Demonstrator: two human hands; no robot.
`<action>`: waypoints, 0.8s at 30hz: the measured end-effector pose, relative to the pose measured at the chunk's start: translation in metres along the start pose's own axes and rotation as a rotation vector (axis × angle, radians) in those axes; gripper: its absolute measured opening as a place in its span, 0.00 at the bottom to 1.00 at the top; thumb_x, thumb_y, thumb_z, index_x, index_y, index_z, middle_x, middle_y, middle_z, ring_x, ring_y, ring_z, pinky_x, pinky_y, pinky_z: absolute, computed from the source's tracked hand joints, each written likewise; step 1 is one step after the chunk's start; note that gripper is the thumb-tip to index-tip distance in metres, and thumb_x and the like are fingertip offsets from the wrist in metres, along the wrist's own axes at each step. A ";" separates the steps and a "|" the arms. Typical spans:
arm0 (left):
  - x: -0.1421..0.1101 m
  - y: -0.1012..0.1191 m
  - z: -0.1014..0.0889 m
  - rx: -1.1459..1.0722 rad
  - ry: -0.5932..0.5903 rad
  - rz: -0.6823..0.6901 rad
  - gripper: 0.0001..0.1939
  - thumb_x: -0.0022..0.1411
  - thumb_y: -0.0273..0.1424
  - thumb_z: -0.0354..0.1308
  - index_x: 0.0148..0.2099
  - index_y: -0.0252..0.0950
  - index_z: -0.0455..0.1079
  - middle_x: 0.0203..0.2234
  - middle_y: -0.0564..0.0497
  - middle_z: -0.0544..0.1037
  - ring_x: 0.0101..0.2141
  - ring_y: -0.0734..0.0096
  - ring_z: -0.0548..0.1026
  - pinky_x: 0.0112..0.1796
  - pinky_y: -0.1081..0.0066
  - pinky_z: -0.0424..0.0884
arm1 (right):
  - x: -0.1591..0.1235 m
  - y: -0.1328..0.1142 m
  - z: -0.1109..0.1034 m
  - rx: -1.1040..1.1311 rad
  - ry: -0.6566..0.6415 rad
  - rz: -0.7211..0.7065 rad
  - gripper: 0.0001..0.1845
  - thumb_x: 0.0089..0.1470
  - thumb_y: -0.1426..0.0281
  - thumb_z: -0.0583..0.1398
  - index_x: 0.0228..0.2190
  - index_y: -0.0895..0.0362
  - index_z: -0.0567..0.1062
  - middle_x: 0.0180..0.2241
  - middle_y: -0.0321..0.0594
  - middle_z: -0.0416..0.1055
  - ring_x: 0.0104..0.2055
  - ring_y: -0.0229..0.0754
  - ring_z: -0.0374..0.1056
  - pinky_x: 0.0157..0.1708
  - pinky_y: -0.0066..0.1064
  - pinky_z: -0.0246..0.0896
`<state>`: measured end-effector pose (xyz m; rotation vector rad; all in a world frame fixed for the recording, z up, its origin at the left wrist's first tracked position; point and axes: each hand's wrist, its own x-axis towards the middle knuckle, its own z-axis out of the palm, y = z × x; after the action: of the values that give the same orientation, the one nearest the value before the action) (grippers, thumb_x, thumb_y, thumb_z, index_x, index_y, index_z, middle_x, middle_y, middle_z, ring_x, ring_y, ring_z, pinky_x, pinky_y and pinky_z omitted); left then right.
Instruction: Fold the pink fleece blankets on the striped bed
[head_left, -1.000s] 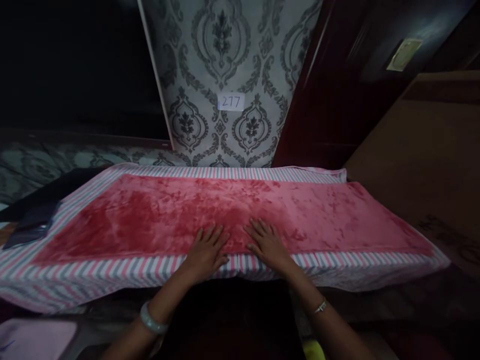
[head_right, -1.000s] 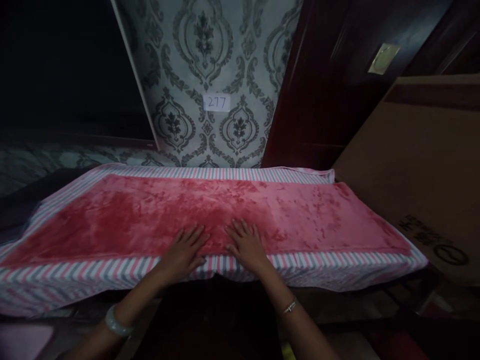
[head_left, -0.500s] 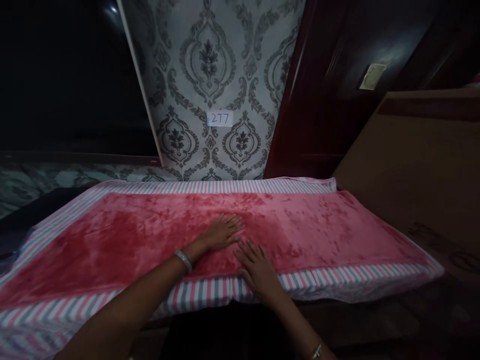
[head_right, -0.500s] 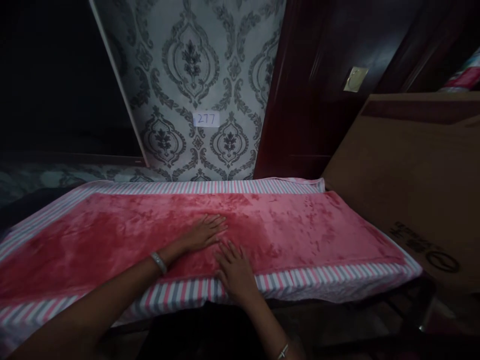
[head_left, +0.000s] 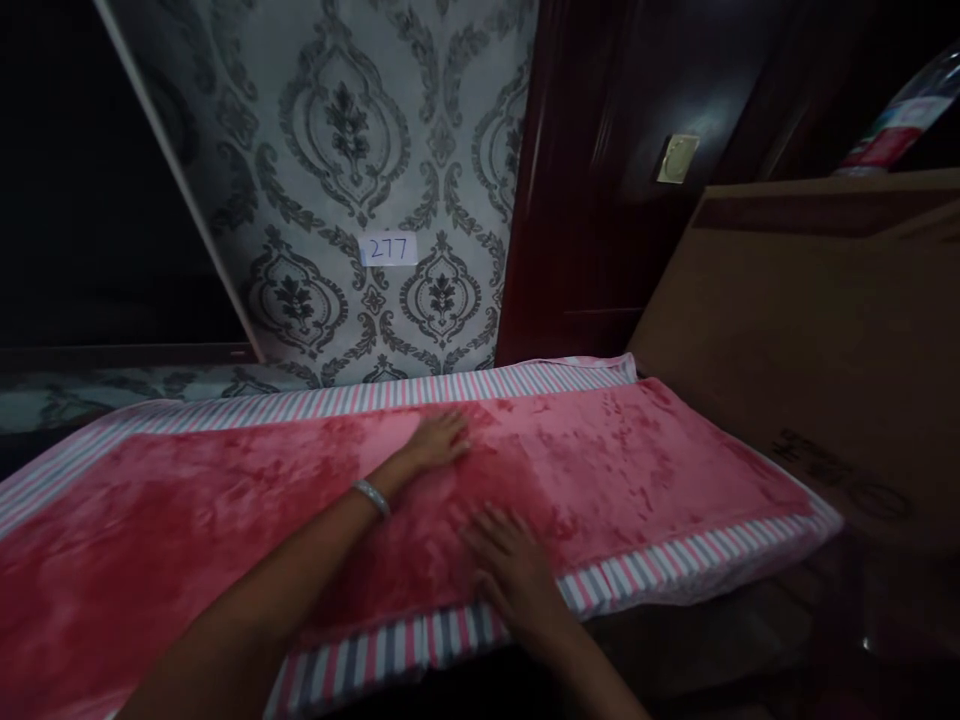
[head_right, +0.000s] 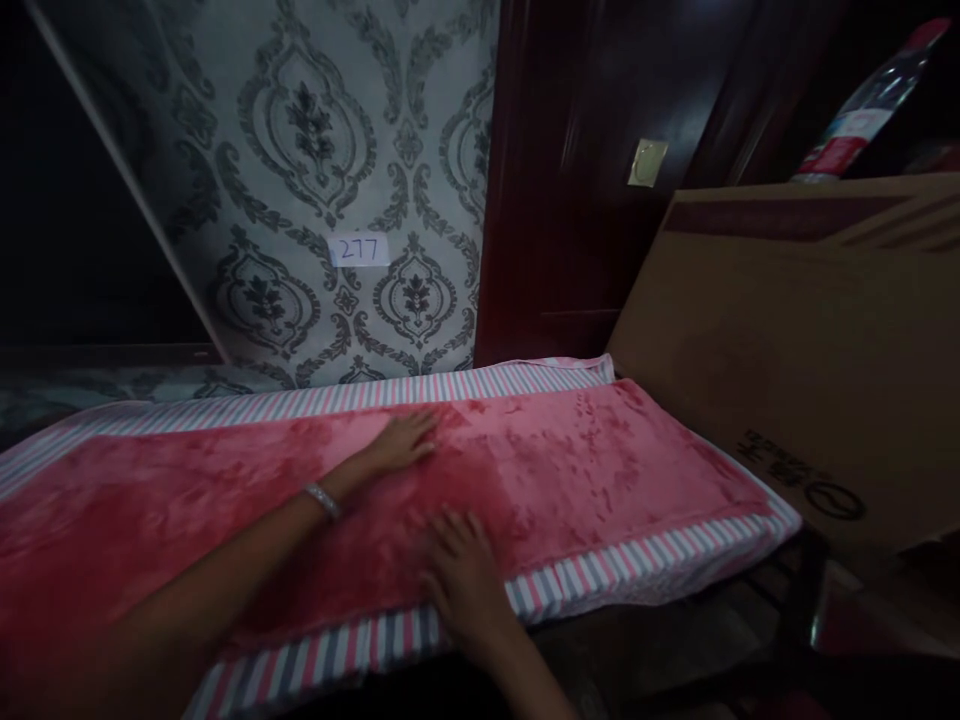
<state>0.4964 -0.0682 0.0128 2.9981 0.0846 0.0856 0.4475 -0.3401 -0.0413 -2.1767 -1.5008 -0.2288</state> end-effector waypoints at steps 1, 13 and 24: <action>0.003 0.017 0.006 -0.039 -0.033 0.154 0.33 0.70 0.50 0.46 0.72 0.46 0.54 0.71 0.45 0.55 0.69 0.52 0.52 0.66 0.46 0.48 | -0.005 0.014 -0.004 -0.034 0.064 0.024 0.24 0.66 0.64 0.54 0.61 0.48 0.70 0.63 0.45 0.65 0.67 0.54 0.58 0.64 0.58 0.53; 0.076 0.018 0.000 0.052 -0.091 -0.053 0.29 0.71 0.46 0.45 0.71 0.48 0.57 0.70 0.47 0.56 0.70 0.44 0.50 0.64 0.35 0.43 | -0.046 0.073 -0.009 -0.255 0.173 0.228 0.25 0.64 0.68 0.54 0.61 0.49 0.70 0.65 0.43 0.62 0.67 0.57 0.56 0.63 0.62 0.50; 0.116 0.139 0.023 -0.086 -0.140 0.582 0.32 0.70 0.52 0.45 0.71 0.48 0.55 0.71 0.48 0.55 0.70 0.54 0.51 0.67 0.48 0.44 | -0.063 0.146 -0.047 -0.309 0.581 0.396 0.25 0.68 0.63 0.48 0.62 0.56 0.67 0.64 0.50 0.63 0.68 0.55 0.54 0.62 0.57 0.54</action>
<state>0.6203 -0.2015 0.0157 2.8283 -0.7810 -0.0592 0.5633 -0.4560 -0.0679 -2.3017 -0.7358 -0.9117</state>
